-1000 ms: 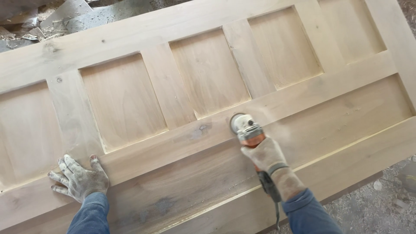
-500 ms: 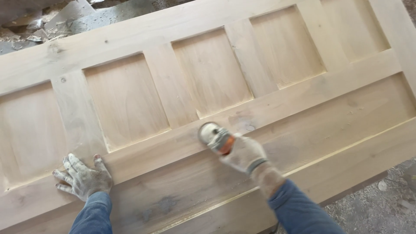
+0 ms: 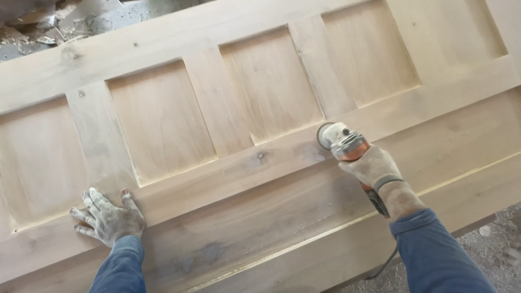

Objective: Sanding the panels and frame of a wooden door using a power sander.

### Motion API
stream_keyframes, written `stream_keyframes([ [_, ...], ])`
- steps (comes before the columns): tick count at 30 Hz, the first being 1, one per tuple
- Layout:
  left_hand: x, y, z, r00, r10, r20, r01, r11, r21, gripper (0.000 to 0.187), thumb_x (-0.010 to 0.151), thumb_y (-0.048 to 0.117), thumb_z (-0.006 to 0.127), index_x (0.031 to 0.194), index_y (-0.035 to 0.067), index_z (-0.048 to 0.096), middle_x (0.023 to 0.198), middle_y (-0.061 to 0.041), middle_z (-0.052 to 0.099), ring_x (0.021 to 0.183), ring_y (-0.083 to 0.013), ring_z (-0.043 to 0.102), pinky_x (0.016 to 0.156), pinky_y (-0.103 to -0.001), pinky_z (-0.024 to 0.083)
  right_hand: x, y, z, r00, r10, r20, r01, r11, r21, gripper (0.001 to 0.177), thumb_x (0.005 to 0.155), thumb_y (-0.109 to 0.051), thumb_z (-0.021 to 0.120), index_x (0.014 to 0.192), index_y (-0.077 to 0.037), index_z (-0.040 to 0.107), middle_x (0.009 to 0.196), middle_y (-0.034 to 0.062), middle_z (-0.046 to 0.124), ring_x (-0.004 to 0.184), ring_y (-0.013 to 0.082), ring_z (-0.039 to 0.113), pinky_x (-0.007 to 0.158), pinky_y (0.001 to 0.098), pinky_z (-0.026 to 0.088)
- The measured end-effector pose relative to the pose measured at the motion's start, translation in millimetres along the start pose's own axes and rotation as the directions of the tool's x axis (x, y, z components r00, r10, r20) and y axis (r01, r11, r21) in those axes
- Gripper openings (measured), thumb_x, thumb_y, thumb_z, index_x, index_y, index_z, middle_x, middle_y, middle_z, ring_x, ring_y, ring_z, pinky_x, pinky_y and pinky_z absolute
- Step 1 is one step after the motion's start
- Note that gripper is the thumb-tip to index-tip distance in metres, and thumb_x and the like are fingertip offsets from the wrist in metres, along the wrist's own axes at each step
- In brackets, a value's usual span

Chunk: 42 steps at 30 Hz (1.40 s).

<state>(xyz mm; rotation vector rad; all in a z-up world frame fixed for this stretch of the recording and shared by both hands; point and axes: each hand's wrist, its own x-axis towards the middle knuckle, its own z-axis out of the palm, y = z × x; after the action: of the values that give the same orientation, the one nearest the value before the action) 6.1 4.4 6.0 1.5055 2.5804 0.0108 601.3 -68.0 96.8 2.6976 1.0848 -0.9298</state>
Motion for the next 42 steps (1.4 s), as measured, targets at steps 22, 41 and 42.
stream_keyframes([
  [22,-1,-3,2,1.000,-0.012,0.013,0.012,1.000,0.004,0.086,0.100,0.064,0.039,0.164,0.010,0.020,0.170,-0.015,0.021,0.157,-0.0395,-0.002,0.125,-0.063,-0.001,-61,-128,44,0.977,-0.173,0.127,0.163,0.983,0.082,0.046,0.071,-0.038,0.086,0.105,-0.010,0.072,0.088,0.0089,0.076,0.082,0.0227,0.075,0.079,0.0371,0.062],
  [41,2,-2,-1,1.000,0.008,0.003,-0.008,1.000,0.002,0.085,0.100,0.063,0.039,0.164,0.010,0.021,0.170,-0.014,0.021,0.157,-0.0400,-0.001,0.124,-0.064,0.000,-150,-230,94,0.780,-0.436,0.450,0.533,0.839,-0.112,0.048,0.081,-0.029,0.081,0.118,-0.006,0.061,0.093,0.0098,0.072,0.085,0.0206,0.072,0.085,0.0351,0.061],
  [42,1,-5,1,1.000,0.020,0.002,-0.020,1.000,0.010,0.085,0.100,0.062,0.040,0.164,0.009,0.021,0.170,-0.014,0.021,0.157,-0.0400,-0.001,0.124,-0.064,0.001,-152,-227,94,0.759,-0.427,0.492,0.555,0.819,-0.146,0.047,0.083,-0.029,0.080,0.119,-0.006,0.060,0.094,0.0102,0.071,0.086,0.0208,0.072,0.085,0.0353,0.062],
])
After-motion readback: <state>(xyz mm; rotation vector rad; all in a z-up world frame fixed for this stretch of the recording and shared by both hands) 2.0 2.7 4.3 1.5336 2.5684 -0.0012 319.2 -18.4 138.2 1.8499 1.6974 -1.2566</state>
